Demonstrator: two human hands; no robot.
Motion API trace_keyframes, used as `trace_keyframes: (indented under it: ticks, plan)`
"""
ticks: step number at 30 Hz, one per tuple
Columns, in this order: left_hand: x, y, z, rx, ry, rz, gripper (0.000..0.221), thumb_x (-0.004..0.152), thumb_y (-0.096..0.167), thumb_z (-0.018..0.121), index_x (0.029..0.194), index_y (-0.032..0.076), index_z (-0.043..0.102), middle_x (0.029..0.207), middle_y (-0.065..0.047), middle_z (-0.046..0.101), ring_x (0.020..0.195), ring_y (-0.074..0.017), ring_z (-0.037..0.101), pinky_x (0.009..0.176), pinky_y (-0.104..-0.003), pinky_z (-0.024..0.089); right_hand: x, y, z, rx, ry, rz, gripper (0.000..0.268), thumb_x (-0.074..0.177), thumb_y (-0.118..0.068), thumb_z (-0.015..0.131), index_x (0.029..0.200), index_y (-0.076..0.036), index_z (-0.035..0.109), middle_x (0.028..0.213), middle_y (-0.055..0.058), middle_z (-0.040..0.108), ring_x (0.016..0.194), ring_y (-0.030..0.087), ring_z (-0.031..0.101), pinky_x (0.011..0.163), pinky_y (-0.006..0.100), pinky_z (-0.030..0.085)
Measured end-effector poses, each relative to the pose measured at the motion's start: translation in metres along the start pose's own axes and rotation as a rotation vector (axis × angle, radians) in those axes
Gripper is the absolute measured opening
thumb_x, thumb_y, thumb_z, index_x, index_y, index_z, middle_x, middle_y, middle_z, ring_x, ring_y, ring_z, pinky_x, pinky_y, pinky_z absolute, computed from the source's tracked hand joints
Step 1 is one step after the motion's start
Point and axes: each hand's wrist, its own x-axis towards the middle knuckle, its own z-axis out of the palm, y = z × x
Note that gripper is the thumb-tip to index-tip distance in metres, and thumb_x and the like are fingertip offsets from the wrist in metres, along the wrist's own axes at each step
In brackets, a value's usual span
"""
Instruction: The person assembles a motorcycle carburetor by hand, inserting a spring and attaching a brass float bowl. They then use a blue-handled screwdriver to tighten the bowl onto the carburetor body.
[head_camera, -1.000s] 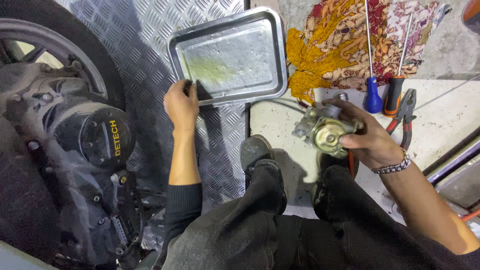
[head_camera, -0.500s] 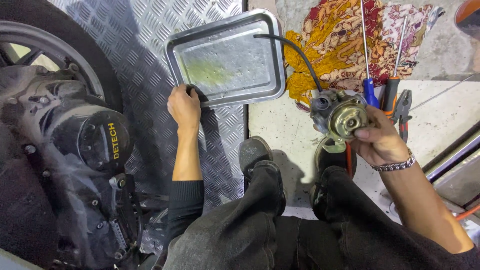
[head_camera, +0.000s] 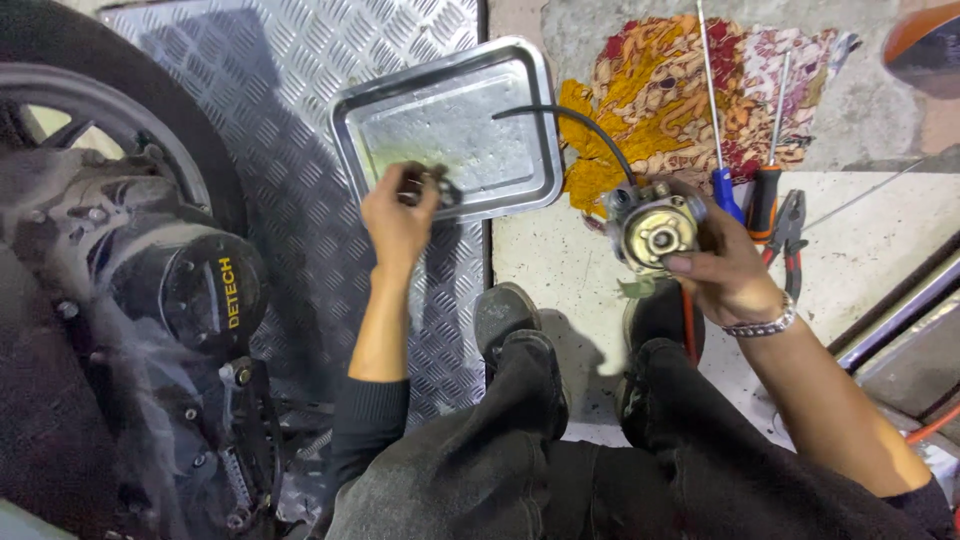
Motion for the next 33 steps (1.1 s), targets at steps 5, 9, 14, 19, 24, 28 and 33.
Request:
trace_keyframes:
  ticks: [5, 9, 14, 19, 24, 28, 33]
  plan:
    - [-0.027, 0.095, 0.021, -0.360, -0.138, 0.116, 0.030, 0.081, 0.010, 0.082, 0.107, 0.015, 0.069, 0.089, -0.008, 0.075, 0.078, -0.0281, 0.074, 0.065, -0.034, 0.058, 0.011, 0.024, -0.007, 0.004, 0.027, -0.088, 0.097, 0.059, -0.008, 0.084, 0.147, 0.003, 0.045, 0.125, 0.019, 0.057, 0.115, 0.029, 0.061, 0.097, 0.039, 0.058]
    - [-0.051, 0.139, 0.034, -0.609, -0.214, 0.343, 0.027, 0.084, 0.010, 0.082, 0.109, 0.010, 0.071, 0.093, -0.008, 0.078, 0.075, -0.0196, 0.072, 0.059, -0.025, 0.055, 0.010, 0.033, -0.006, -0.022, 0.045, -0.113, 0.100, 0.060, -0.002, 0.086, 0.149, 0.000, 0.042, 0.128, 0.017, 0.054, 0.115, 0.028, 0.061, 0.095, 0.037, 0.060]
    - [-0.070, 0.137, 0.054, -0.569, -0.198, 0.436, 0.025, 0.086, 0.009, 0.079, 0.109, 0.008, 0.070, 0.094, -0.006, 0.077, 0.075, -0.0200, 0.072, 0.057, -0.027, 0.056, 0.011, 0.031, 0.004, 0.026, 0.066, -0.148, 0.091, 0.065, 0.005, 0.083, 0.147, 0.000, 0.042, 0.129, 0.014, 0.054, 0.116, 0.023, 0.063, 0.093, 0.034, 0.062]
    - [-0.067, 0.156, 0.038, -0.528, -0.136, 0.431, 0.017, 0.087, 0.005, 0.079, 0.104, 0.007, 0.073, 0.086, -0.006, 0.076, 0.069, -0.0209, 0.071, 0.052, -0.027, 0.053, 0.012, 0.034, 0.009, -0.008, 0.078, -0.195, 0.092, 0.064, 0.003, 0.086, 0.146, 0.001, 0.043, 0.128, 0.017, 0.055, 0.117, 0.025, 0.060, 0.098, 0.035, 0.059]
    - [-0.073, 0.152, 0.045, -0.507, -0.115, 0.413, 0.018, 0.084, 0.004, 0.082, 0.100, 0.006, 0.074, 0.081, -0.006, 0.075, 0.065, -0.0210, 0.071, 0.052, -0.027, 0.055, 0.010, 0.032, 0.013, -0.054, 0.106, -0.235, 0.093, 0.063, -0.002, 0.090, 0.144, 0.000, 0.045, 0.126, 0.017, 0.055, 0.115, 0.024, 0.058, 0.099, 0.036, 0.058]
    - [-0.076, 0.157, 0.047, -0.505, -0.113, 0.435, 0.015, 0.086, 0.004, 0.080, 0.100, 0.003, 0.072, 0.080, -0.010, 0.075, 0.065, -0.0244, 0.070, 0.051, -0.030, 0.055, 0.008, 0.028, 0.018, -0.054, 0.109, -0.239, 0.094, 0.064, -0.005, 0.090, 0.144, 0.003, 0.041, 0.125, 0.020, 0.052, 0.114, 0.027, 0.056, 0.100, 0.038, 0.057]
    - [-0.069, 0.170, 0.038, -0.487, -0.128, 0.382, 0.011, 0.089, 0.004, 0.076, 0.100, 0.003, 0.074, 0.088, -0.013, 0.076, 0.079, -0.0307, 0.074, 0.064, -0.037, 0.060, 0.005, 0.028, 0.024, -0.131, 0.120, -0.307, 0.087, 0.071, -0.010, 0.088, 0.142, 0.005, 0.041, 0.123, 0.022, 0.052, 0.115, 0.031, 0.055, 0.102, 0.043, 0.055]
